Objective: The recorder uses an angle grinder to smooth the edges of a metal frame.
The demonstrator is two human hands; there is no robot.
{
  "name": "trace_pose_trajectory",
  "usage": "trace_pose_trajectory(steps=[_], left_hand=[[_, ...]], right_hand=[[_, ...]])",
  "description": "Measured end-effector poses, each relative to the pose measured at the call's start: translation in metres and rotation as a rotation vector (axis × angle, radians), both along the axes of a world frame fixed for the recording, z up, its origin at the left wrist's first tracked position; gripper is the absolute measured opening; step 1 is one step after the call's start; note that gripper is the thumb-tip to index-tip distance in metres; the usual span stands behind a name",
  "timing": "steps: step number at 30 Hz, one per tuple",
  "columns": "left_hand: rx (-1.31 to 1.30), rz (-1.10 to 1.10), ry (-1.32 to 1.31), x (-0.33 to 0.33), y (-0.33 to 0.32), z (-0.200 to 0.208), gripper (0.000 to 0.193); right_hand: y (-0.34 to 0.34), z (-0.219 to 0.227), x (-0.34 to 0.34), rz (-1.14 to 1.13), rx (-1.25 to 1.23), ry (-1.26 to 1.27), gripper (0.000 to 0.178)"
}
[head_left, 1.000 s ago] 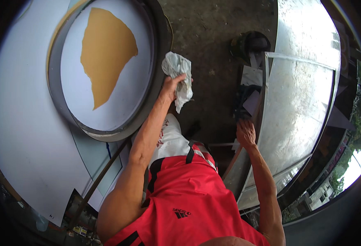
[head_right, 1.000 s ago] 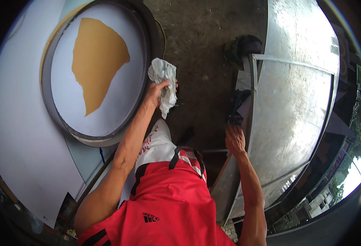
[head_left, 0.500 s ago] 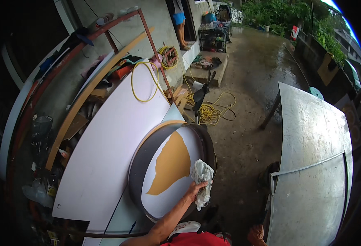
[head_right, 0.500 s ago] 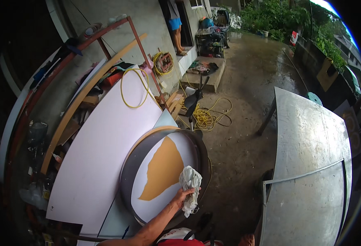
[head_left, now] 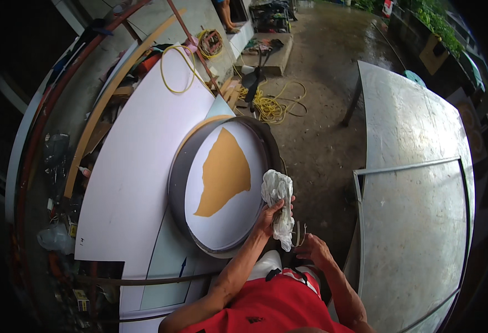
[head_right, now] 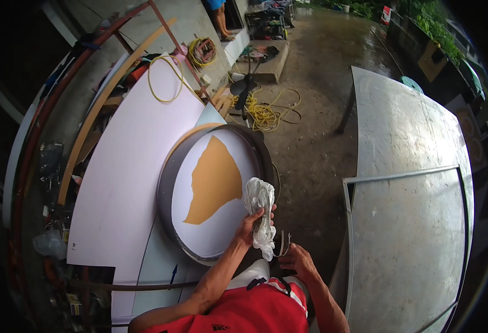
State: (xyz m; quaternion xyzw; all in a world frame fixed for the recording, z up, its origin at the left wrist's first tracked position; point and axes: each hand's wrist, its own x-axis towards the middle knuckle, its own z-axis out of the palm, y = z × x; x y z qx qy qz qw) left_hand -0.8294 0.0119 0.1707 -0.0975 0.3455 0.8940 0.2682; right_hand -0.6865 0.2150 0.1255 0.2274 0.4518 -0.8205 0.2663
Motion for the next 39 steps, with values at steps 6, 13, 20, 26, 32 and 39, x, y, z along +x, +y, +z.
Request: trace_pose_trajectory(steps=[6, 13, 20, 26, 32, 39], left_hand=[[0.316, -0.312, -0.249, 0.032, 0.028, -0.06, 0.048], [-0.284, -0.312, 0.069, 0.013, 0.052, -0.027, 0.038], [-0.677, -0.181, 0.375, -0.031, 0.031, -0.033, 0.04], [-0.863, 0.055, 0.848, -0.046, 0.033, -0.008, 0.045], [-0.528, -0.18, 0.244, -0.049, 0.027, -0.016, 0.044], [-0.293, -0.326, -0.026, -0.043, 0.031, -0.089, 0.032]], right_hand=[[0.011, 0.002, 0.008, -0.236, -0.303, -0.052, 0.073], [-0.013, 0.012, -0.062, -0.215, 0.092, 0.334, 0.061], [-0.047, 0.027, -0.104, -0.263, 0.112, 0.395, 0.067], [-0.054, 0.047, -0.116, -0.315, 0.017, 0.395, 0.064], [-0.053, 0.038, -0.122, -0.208, 0.467, 0.339, 0.053], [-0.044, -0.008, -0.109, 0.066, 1.048, 0.3, 0.027]])
